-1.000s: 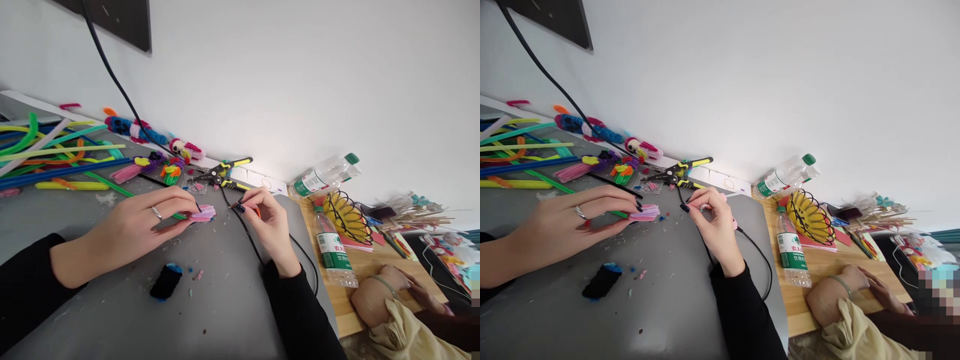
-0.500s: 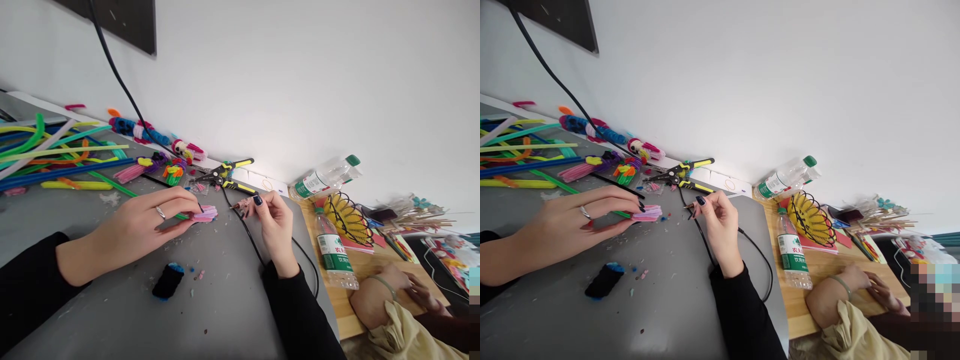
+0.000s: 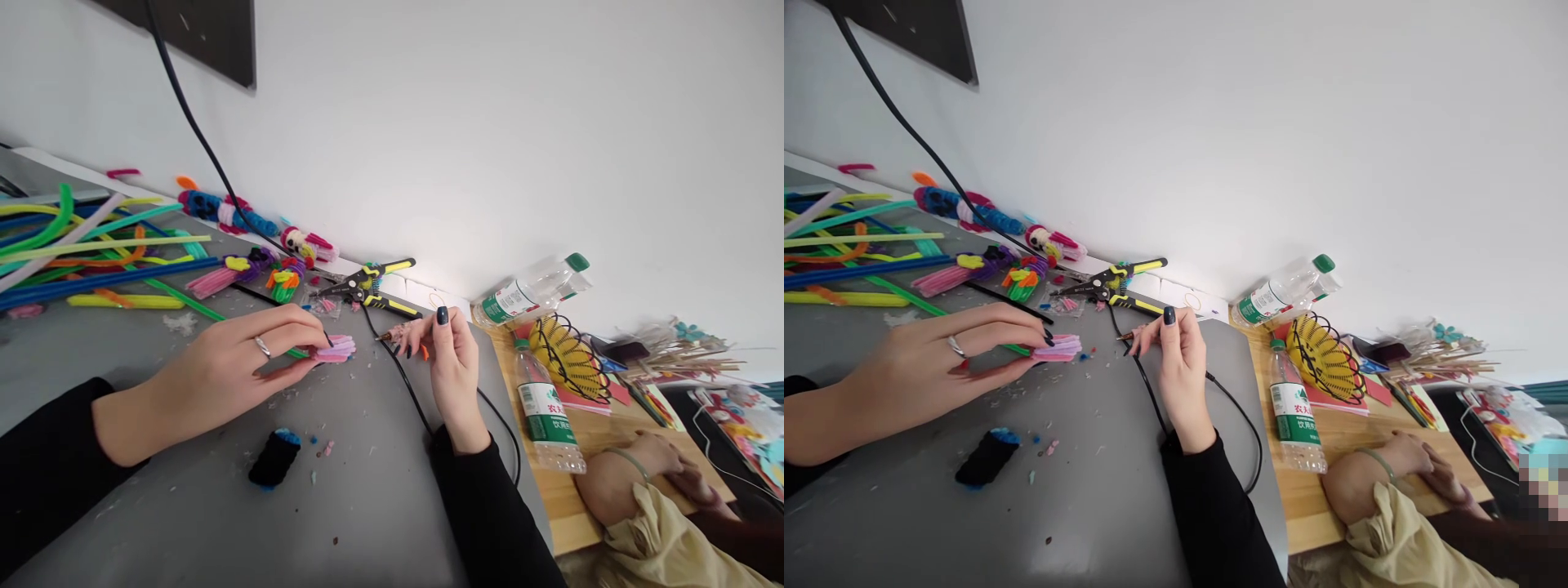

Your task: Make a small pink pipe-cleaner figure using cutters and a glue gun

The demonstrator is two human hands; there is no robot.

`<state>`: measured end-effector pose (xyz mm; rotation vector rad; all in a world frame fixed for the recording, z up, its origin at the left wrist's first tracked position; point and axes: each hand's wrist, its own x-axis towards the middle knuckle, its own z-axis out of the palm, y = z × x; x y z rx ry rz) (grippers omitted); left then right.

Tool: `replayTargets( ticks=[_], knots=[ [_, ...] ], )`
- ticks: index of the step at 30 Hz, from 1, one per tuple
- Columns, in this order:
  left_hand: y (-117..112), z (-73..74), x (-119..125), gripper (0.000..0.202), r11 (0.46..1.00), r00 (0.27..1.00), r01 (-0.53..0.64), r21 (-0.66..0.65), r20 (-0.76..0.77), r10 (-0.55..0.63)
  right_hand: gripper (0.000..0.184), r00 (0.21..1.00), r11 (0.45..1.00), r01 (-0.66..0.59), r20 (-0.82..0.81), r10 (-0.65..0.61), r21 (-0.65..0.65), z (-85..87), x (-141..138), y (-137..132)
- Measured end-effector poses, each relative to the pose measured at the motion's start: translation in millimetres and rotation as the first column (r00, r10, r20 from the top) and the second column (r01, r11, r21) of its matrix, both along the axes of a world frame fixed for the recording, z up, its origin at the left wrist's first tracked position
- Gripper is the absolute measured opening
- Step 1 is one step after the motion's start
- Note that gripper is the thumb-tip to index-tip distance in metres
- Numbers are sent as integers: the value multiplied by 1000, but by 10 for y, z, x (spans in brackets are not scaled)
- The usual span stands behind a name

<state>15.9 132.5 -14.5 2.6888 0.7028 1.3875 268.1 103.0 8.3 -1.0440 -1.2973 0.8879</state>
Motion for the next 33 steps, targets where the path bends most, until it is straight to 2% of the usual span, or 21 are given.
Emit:
replayTargets(
  ticks=[5, 10, 13, 15, 17, 20, 23, 24, 25, 27, 28, 30, 33],
  knots=[
    [-2, -1, 1, 12, 1000, 1000, -5, 3, 8, 5, 41, 995, 1000, 20, 102, -18, -16, 15, 18, -11],
    [-2, 14, 23, 13, 1000, 1000, -18, 8, 12, 18, 23, 991, 996, 68, 118, -60, -62, -10, 42, -16],
    [-3, 27, 22, 13, 1000, 1000, -16, 5, 6, 16, 21, 991, 995, 75, 114, -67, -68, -33, 37, -21],
    [-3, 34, 17, 14, 1000, 1000, -14, -3, -6, 14, 25, 987, 995, 86, 140, -78, -53, -32, 38, -22],
    [-2, 37, 11, 15, 1000, 1000, -15, -13, -10, 15, 38, 974, 995, 97, 204, -93, -10, -9, 61, -18],
    [1, 36, 3, 15, 1000, 1000, -6, -22, 2, 7, 48, 896, 982, 171, 401, -188, 78, 47, 183, -5],
    [-3, 42, -1, 15, 1000, 1000, -5, -27, 4, 5, 20, 728, 934, 349, 605, -323, 78, 89, 418, -18],
    [-7, 46, 0, 15, 1000, 1000, -4, -28, 3, 4, 20, 677, 911, 410, 657, -331, 37, 96, 508, -34],
    [-11, 49, 3, 15, 1000, 1000, -2, -26, 5, 3, 22, 642, 896, 442, 714, -280, -45, 102, 596, -56],
    [-21, 52, 16, 16, 999, 1000, -8, -39, 26, 9, 21, 607, 863, 439, 791, -80, -250, 113, 745, -110],
    [-26, 50, 25, 16, 999, 999, -13, -49, 43, 15, 20, 590, 853, 425, 807, -8, -303, 121, 798, -136],
    [-35, 40, 45, 19, 997, 997, -26, -78, 69, 32, 19, 553, 853, 409, 832, 50, -323, 145, 853, -172],
    [-39, 22, 70, 24, 994, 996, -34, -102, 75, 42, 17, 541, 861, 419, 841, 18, -288, 201, 842, -188]
  ],
)
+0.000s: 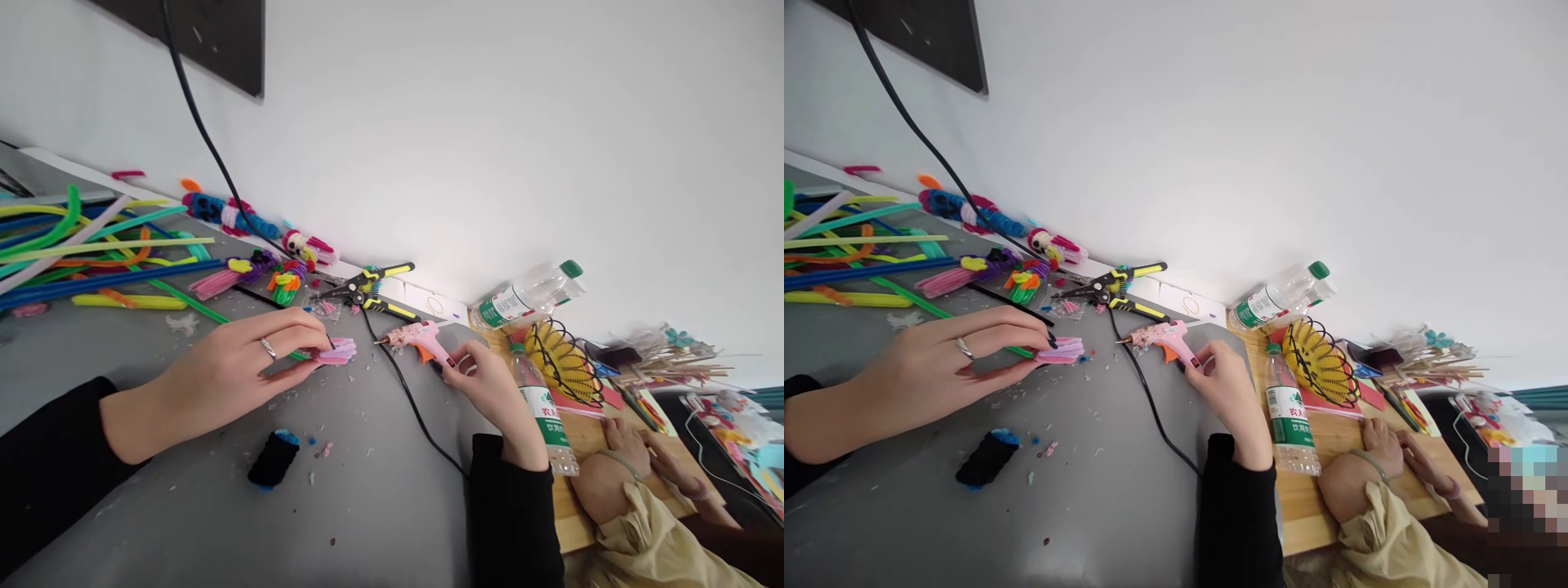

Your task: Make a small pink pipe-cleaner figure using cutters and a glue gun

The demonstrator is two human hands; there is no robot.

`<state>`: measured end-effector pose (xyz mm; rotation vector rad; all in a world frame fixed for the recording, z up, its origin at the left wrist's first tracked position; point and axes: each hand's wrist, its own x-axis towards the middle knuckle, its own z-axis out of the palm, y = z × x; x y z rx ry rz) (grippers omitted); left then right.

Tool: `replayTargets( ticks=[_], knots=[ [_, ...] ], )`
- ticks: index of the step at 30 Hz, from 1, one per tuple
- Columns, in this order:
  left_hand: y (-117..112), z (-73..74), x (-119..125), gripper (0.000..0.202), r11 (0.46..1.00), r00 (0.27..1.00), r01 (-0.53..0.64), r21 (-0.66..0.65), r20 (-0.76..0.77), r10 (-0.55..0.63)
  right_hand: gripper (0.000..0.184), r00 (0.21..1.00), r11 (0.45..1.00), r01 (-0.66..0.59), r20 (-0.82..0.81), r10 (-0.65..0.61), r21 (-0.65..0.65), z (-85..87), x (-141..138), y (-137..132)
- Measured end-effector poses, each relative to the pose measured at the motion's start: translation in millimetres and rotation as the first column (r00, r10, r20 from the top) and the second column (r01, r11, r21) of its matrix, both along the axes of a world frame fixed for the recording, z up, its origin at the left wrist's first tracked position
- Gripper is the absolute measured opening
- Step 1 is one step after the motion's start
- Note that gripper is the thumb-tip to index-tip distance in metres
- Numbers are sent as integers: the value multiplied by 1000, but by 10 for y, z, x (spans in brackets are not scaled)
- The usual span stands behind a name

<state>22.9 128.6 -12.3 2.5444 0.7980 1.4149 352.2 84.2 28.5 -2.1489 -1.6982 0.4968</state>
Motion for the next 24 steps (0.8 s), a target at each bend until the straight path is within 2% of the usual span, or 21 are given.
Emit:
replayTargets(
  ticks=[6, 9, 11, 14, 18, 21, 23, 24],
  knots=[
    [-8, 9, 0, 24, 1000, 1000, -1, 9, 6, 1, 26, 956, 977, 142, -279, -94, 157, 118, -10, 12],
    [-8, 29, -22, 17, 999, 1000, 24, 39, -4, -24, 31, 918, 948, 226, -374, -130, 226, 79, 5, 52],
    [-2, 36, -38, 15, 996, 999, 42, 75, -23, -41, 29, 915, 910, 304, -352, -196, 283, -13, -20, 110],
    [12, 26, -55, 15, 994, 997, 68, 85, -41, -65, 22, 920, 830, 390, -207, -333, 398, -215, -105, 239],
    [30, 1, -66, 15, 996, 996, 75, 40, -42, -73, 20, 941, 848, 337, -103, -324, 410, -413, -205, 411],
    [35, 6, -70, 17, 997, 997, 73, 23, 2, -73, 18, 957, 805, 271, -58, -284, 528, -398, -309, 459],
    [35, 22, -74, 18, 997, 997, 75, 4, 33, -75, 22, 991, 754, 118, -30, -129, 646, -321, -459, 432],
    [34, 30, -76, 18, 997, 997, 70, -11, 42, -70, 22, 1000, 738, 11, -23, 6, 675, -274, -562, 403]
  ],
)
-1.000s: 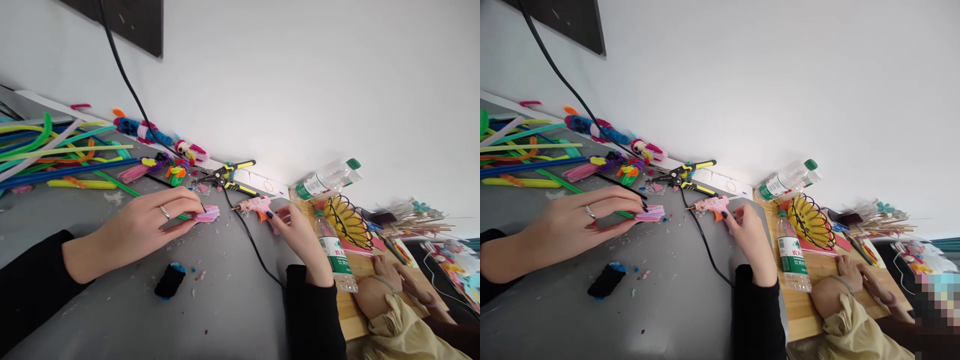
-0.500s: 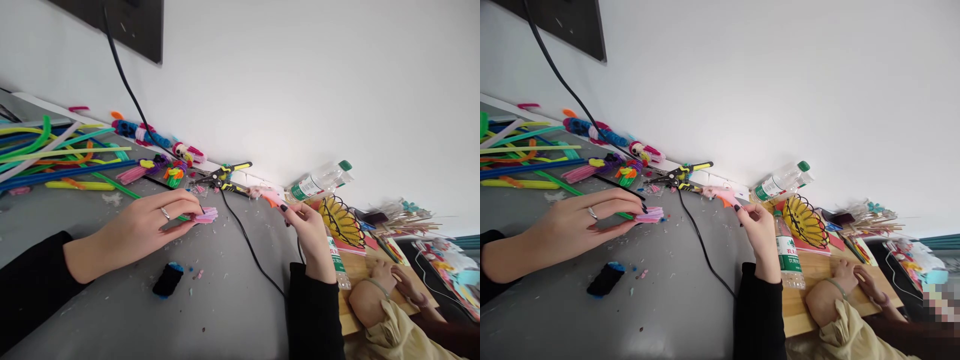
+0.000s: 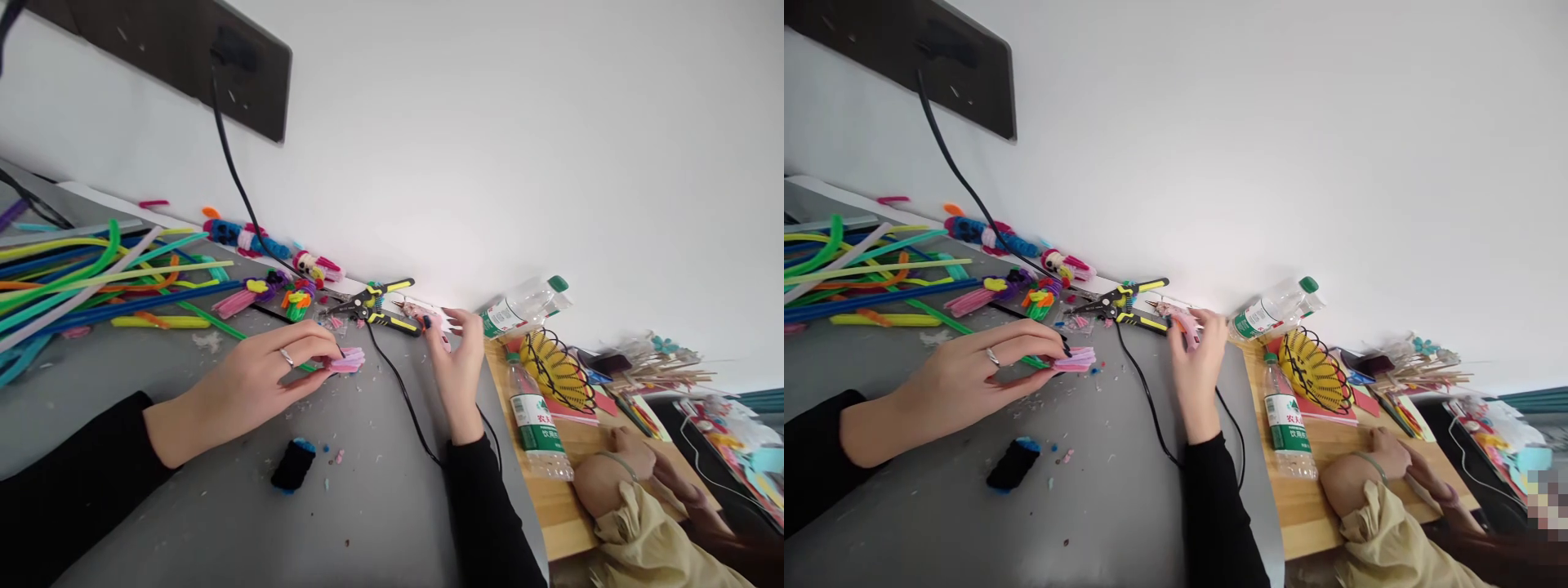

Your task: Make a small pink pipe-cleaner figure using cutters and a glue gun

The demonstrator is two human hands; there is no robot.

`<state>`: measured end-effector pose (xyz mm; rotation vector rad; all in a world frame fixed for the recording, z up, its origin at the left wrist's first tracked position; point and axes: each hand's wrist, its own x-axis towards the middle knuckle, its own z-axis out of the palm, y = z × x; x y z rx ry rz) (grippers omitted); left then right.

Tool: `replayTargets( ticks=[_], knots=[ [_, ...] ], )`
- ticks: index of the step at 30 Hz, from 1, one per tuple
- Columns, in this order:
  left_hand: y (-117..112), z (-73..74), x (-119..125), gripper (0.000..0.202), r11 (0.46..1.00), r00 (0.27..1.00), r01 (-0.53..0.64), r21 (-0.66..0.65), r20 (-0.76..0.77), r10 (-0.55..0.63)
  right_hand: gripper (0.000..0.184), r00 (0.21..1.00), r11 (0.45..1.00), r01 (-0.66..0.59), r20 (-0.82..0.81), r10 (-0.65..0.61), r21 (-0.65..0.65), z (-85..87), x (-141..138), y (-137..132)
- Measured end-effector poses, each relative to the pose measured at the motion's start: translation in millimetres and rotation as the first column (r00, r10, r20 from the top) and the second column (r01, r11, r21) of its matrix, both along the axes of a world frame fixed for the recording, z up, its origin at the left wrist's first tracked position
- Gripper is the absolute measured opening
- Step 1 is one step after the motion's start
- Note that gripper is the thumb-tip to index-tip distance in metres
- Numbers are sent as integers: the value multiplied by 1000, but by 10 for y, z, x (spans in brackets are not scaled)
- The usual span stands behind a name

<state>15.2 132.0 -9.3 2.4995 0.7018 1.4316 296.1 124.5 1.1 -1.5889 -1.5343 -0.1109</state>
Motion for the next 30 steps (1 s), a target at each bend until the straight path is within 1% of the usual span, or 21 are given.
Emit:
replayTargets(
  ticks=[1, 2, 3, 4, 6, 8, 10, 11, 12, 14, 15, 16, 17, 18, 19, 21, 22, 23, 25, 28, 30],
  knots=[
    [0, 8, -3, 17, 1000, 1000, -8, -13, 6, 8, 21, 986, 986, -164, -2, 164, -4, 49, -115, -37],
    [0, 13, -6, 17, 999, 1000, -19, -26, 10, 19, 21, 952, 952, -304, 17, 304, -21, 95, -235, -79],
    [1, 17, -10, 16, 999, 999, -32, -35, 13, 33, 24, 908, 911, -412, 66, 413, -26, 134, -350, -122],
    [3, 19, -14, 15, 998, 999, -43, -41, 18, 43, 29, 869, 876, -481, 110, 482, -33, 165, -453, -161],
    [9, 20, -22, 14, 998, 998, -51, -48, 31, 52, 38, 823, 838, -543, 168, 543, -46, 195, -595, -224],
    [12, 21, -29, 13, 997, 998, -51, -62, 38, 53, 48, 812, 831, -553, 186, 553, -55, 184, -640, -259],
    [12, 28, -31, 13, 995, 998, -50, -82, 28, 53, 57, 813, 832, -551, 182, 552, -62, 153, -600, -270],
    [11, 33, -30, 13, 995, 999, -49, -90, 17, 51, 58, 820, 837, -544, 173, 546, -64, 138, -557, -266],
    [9, 38, -29, 14, 995, 999, -47, -91, 6, 48, 55, 832, 847, -528, 160, 530, -61, 128, -505, -255],
    [7, 44, -28, 15, 996, 999, -40, -78, -16, 39, 40, 874, 885, -460, 138, 465, -68, 129, -390, -204],
    [7, 44, -28, 15, 997, 999, -37, -73, -26, 36, 37, 891, 904, -418, 153, 427, -92, 140, -335, -160],
    [9, 41, -30, 15, 997, 999, -38, -71, -34, 36, 41, 890, 912, -383, 206, 407, -145, 157, -288, -102],
    [12, 35, -33, 14, 996, 998, -41, -73, -42, 38, 49, 864, 906, -347, 295, 409, -241, 177, -250, -29],
    [16, 28, -38, 14, 996, 998, -46, -79, -48, 43, 60, 823, 893, -283, 390, 413, -349, 198, -225, 55],
    [22, 21, -46, 14, 995, 997, -53, -84, -51, 49, 72, 767, 867, -200, 477, 428, -456, 220, -214, 150],
    [37, 6, -64, 13, 993, 997, -67, -93, -50, 63, 91, 637, 783, -46, 585, 502, -621, 259, -229, 350],
    [45, 0, -74, 13, 993, 997, -73, -97, -47, 68, 94, 576, 744, 11, 613, 541, -668, 276, -252, 448],
    [54, -6, -83, 13, 992, 996, -78, -103, -45, 74, 91, 510, 731, 48, 646, 568, -681, 291, -281, 538],
    [70, -16, -96, 13, 989, 996, -88, -118, -35, 85, 78, 393, 765, 88, 728, 562, -638, 312, -348, 682],
    [81, -30, -104, 11, 986, 995, -101, -136, -17, 99, 54, 271, 806, 94, 794, 544, -584, 328, -438, 791],
    [83, -35, -103, 10, 985, 995, -102, -138, -9, 102, 45, 215, 826, 89, 821, 529, -556, 338, -486, 799]
  ],
)
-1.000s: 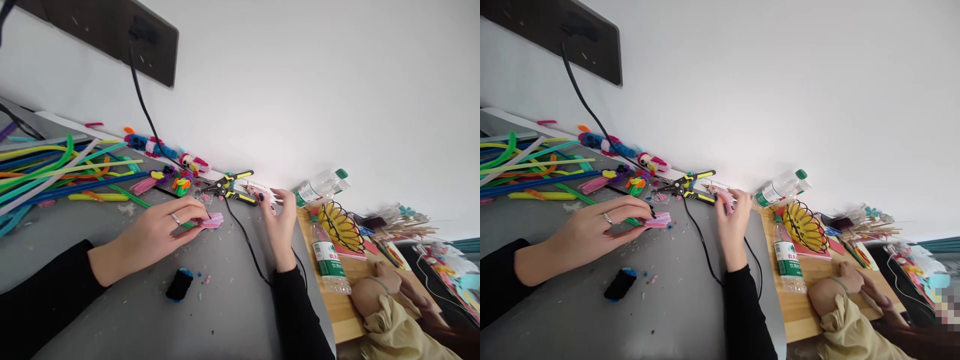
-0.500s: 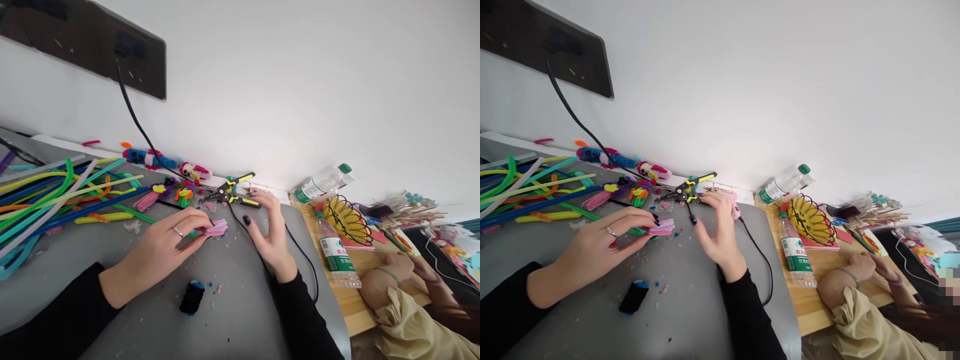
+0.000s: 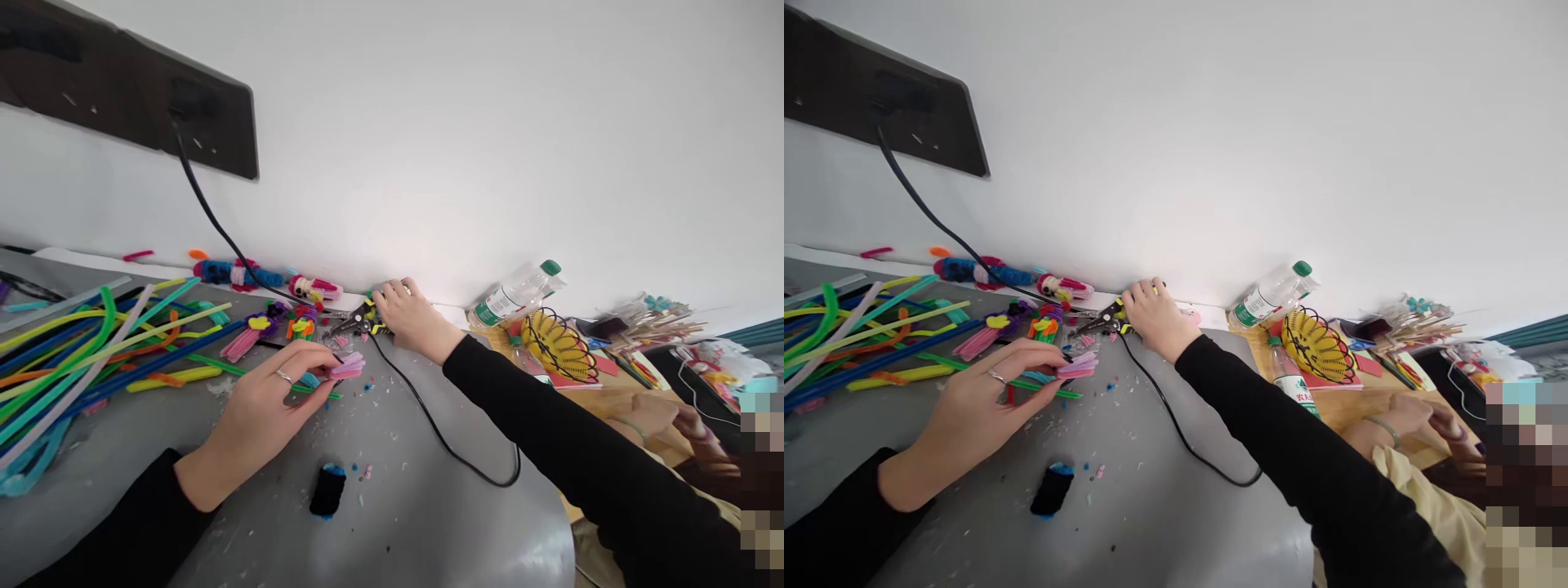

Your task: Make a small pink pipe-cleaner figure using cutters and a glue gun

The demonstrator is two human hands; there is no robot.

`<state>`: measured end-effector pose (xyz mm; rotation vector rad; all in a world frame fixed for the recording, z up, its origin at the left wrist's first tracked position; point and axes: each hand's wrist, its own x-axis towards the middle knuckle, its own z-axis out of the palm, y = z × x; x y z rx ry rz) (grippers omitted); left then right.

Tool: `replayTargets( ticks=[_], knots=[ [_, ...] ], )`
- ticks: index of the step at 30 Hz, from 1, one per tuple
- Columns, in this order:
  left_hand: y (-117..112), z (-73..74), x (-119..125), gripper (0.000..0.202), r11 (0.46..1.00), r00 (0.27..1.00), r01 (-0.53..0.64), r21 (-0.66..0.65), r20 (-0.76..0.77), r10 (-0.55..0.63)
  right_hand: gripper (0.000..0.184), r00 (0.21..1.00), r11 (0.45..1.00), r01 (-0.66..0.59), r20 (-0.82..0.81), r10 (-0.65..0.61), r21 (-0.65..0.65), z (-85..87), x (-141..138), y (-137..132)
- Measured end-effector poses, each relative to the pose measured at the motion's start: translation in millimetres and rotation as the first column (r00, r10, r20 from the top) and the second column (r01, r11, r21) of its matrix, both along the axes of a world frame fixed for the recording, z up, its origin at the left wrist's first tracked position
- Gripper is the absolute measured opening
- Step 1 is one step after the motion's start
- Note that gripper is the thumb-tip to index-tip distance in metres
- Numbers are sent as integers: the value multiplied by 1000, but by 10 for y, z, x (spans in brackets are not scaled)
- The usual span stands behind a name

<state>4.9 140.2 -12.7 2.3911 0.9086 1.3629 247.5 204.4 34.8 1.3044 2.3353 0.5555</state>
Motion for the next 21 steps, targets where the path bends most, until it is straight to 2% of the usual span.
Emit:
replayTargets(
  ticks=[4, 8, 12, 14, 17, 19, 21],
  knots=[
    [12, 3, -3, 10, 1000, 1000, -10, 10, 14, 9, 42, 999, 992, -34, 33, 30, 124, 68, -90, -74],
    [31, 1, -21, 10, 1000, 1000, -11, -2, 29, 11, 39, 994, 959, -105, 69, 90, 263, 256, -176, -181],
    [29, -16, -35, 10, 1000, 999, -9, -30, 34, 10, 46, 993, 972, -84, 103, 62, 221, 546, -167, -270],
    [27, -21, -37, 11, 999, 999, -4, -36, 39, 6, 50, 997, 984, -15, 81, 0, 178, 698, -88, -320],
    [26, -19, -42, 11, 999, 999, -4, -35, 46, 6, 48, 982, 970, 188, -41, -184, 152, 869, 109, -460],
    [26, -13, -45, 12, 999, 999, -4, -45, 54, 6, 42, 934, 935, 339, -151, -323, 100, 917, 246, -607],
    [26, -8, -48, 12, 998, 998, 1, -59, 59, 2, 37, 895, 910, 414, -173, -411, -18, 907, 345, -769]
  ],
)
